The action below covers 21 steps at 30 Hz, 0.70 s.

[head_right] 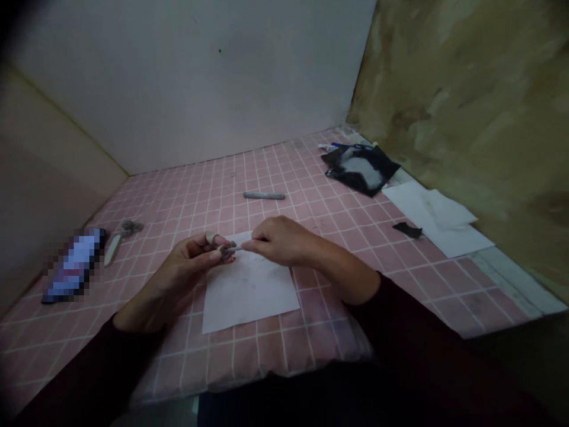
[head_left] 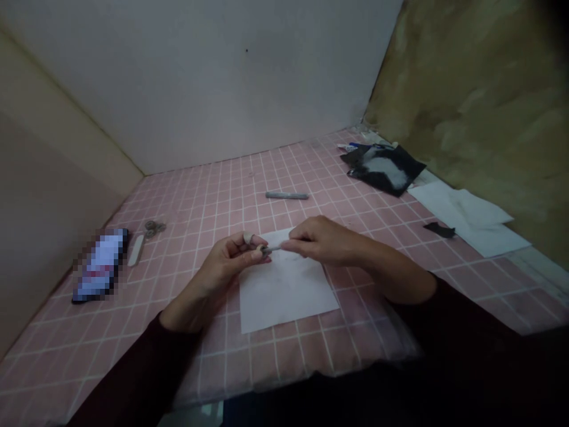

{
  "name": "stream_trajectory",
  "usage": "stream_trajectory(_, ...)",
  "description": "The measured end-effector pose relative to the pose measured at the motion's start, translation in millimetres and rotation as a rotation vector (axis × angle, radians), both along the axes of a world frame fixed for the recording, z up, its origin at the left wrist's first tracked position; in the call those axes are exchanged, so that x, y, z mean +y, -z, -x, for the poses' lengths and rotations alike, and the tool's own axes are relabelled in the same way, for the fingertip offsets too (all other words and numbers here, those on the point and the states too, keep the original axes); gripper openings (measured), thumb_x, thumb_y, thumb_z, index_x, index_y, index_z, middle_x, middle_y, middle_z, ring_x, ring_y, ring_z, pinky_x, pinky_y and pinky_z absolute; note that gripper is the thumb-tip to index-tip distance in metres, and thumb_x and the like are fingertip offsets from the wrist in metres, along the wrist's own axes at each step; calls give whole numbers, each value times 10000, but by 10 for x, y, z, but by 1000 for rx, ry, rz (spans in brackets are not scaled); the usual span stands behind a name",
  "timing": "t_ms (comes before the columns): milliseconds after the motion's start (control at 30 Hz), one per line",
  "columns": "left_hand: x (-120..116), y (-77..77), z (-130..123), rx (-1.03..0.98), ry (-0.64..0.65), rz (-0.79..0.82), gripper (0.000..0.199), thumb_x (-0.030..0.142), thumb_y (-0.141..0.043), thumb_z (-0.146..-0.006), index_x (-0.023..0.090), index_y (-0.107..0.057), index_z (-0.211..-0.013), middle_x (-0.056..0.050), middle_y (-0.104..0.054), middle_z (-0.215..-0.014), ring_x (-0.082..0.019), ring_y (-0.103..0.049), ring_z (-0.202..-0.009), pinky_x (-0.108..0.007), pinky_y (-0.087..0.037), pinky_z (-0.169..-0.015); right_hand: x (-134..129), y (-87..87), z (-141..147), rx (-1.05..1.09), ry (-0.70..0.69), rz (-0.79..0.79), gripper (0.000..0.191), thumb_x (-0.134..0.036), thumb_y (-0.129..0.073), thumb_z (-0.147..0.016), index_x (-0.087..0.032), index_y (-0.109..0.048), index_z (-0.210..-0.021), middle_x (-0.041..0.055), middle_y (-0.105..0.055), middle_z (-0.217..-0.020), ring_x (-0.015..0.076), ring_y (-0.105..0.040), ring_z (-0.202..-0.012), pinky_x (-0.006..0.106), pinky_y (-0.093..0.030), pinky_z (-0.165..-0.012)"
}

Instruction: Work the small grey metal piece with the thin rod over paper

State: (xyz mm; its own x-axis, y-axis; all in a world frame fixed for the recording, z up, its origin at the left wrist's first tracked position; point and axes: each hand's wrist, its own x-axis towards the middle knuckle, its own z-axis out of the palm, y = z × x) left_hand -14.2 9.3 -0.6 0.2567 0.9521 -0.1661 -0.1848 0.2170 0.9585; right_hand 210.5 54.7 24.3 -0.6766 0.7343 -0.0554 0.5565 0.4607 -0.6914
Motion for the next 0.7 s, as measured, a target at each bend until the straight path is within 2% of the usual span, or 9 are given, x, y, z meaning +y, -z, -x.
stream_trajectory(133,-17,-18,-3,-19,-6,12,162,207,-811,-769,147,-735,-899,-30,-724,-865,-126,-687,-773,-252,-575,-811,-3,-16,-27,-2,17,-32,452,-354,-515,-944,-170,-390,-550,-39,-364,-539,84,-339,-552,303,-199,-599)
stream_trajectory(267,-9,-5,4,-38,50,31,168,232,-815,-769,134,-752,-889,-38,-723,-822,-128,-686,-758,-240,-578,-779,-18,-22,-11,-7,-27,-60,452,-342,-519,-950,-169,-373,-558,-43,-356,-543,82,-320,-558,305,-191,-602)
stream_trajectory(400,19,17,27,-90,66,80,169,233,-807,-774,123,-755,-892,-42,-724,-796,-122,-683,-713,-228,-579,-729,-14,-39,-41,6,-3,-51,453,-354,-523,-944,-172,-378,-556,-42,-357,-539,83,-336,-548,302,-198,-598)
stream_trajectory(500,32,33,36,-137,126,115,164,243,-801,-777,113,-755,-866,-44,-721,-753,-120,-673,-663,-232,-575,-700,-30,-26,-22,13,-19,-92,451,-363,-520,-953,-173,-381,-568,-45,-349,-545,83,-317,-552,305,-193,-597)
stream_trajectory(700,36,34,57,-131,145,205,216,248,-841,-721,107,-754,-860,-41,-730,-740,-110,-658,-593,-247,-570,-681,-20,-36,-66,12,-68,-59,451,-352,-535,-944,-171,-376,-563,-50,-351,-535,74,-316,-536,296,-204,-589)
